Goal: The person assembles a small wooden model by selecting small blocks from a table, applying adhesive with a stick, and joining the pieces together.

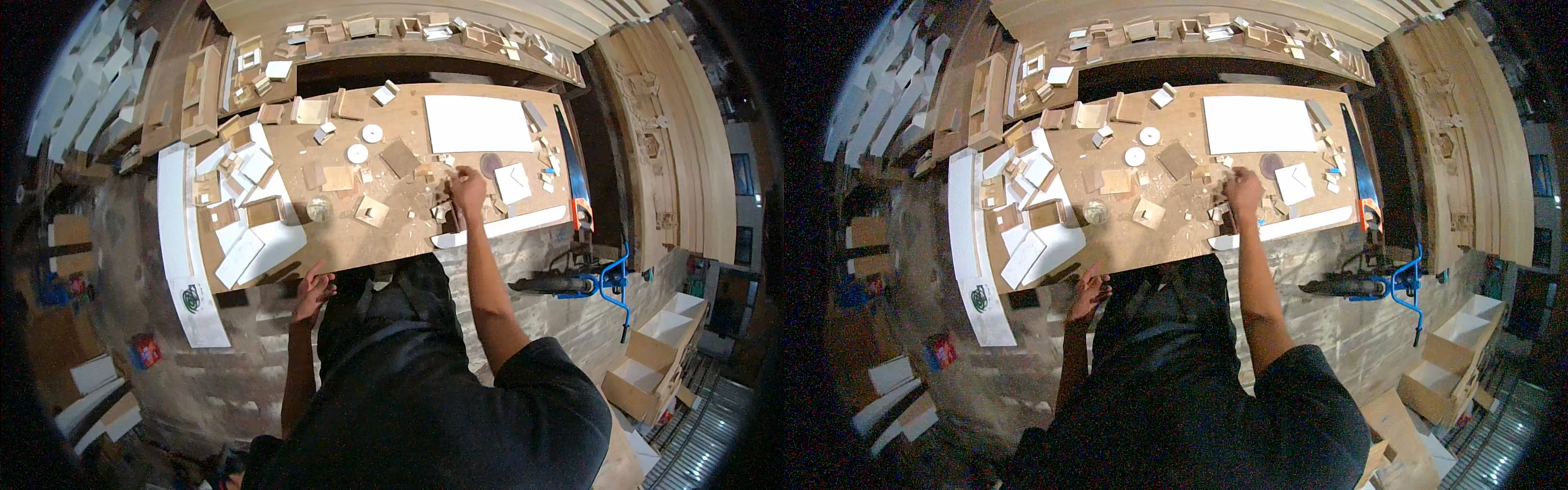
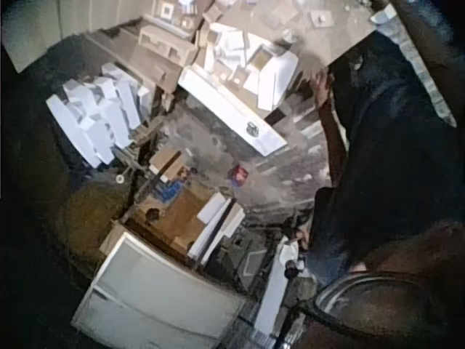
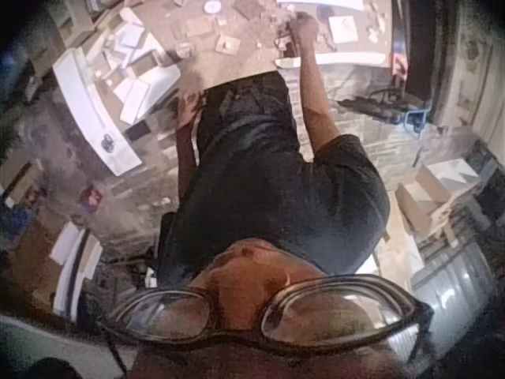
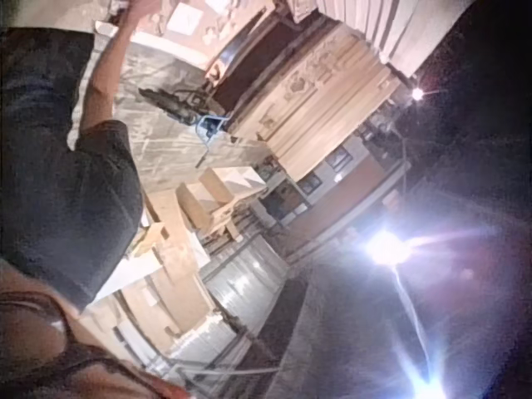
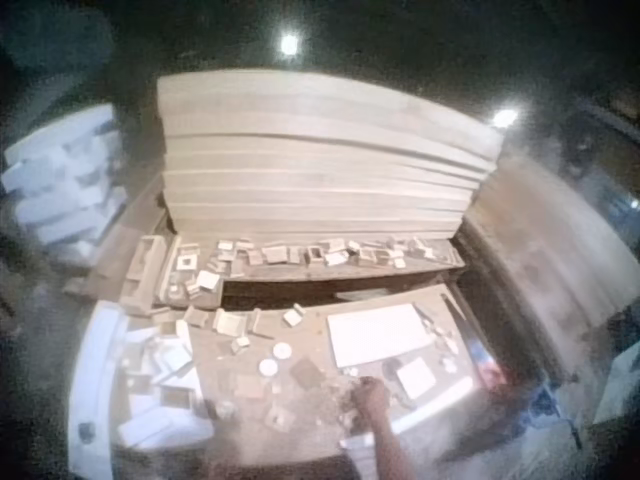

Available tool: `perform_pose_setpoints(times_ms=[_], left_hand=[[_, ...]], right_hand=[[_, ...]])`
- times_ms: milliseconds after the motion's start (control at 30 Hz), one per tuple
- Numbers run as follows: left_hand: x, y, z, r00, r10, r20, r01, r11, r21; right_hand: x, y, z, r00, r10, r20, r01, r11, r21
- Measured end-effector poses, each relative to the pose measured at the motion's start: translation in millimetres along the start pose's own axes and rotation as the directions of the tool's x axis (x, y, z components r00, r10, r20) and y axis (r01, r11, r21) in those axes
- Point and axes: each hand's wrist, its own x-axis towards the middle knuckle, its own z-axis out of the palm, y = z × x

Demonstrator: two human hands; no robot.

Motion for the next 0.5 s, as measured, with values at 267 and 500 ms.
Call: perform_pose_setpoints(times_ms=[267, 500], left_hand=[[-44, -18, 14, 0.964, 0.037, -0.264, -0.096, 0.972, -0.213], [-34, -35, 86, 0.94, 0.132, -0.315, -0.119, 0.991, 0.061]], right_hand=[[64, 15, 14, 0.952, -0.06, 0.301, 0.119, 0.976, -0.181], [70, 18, -17, 0.934, -0.132, 0.333, 0.194, 0.968, -0.161]])
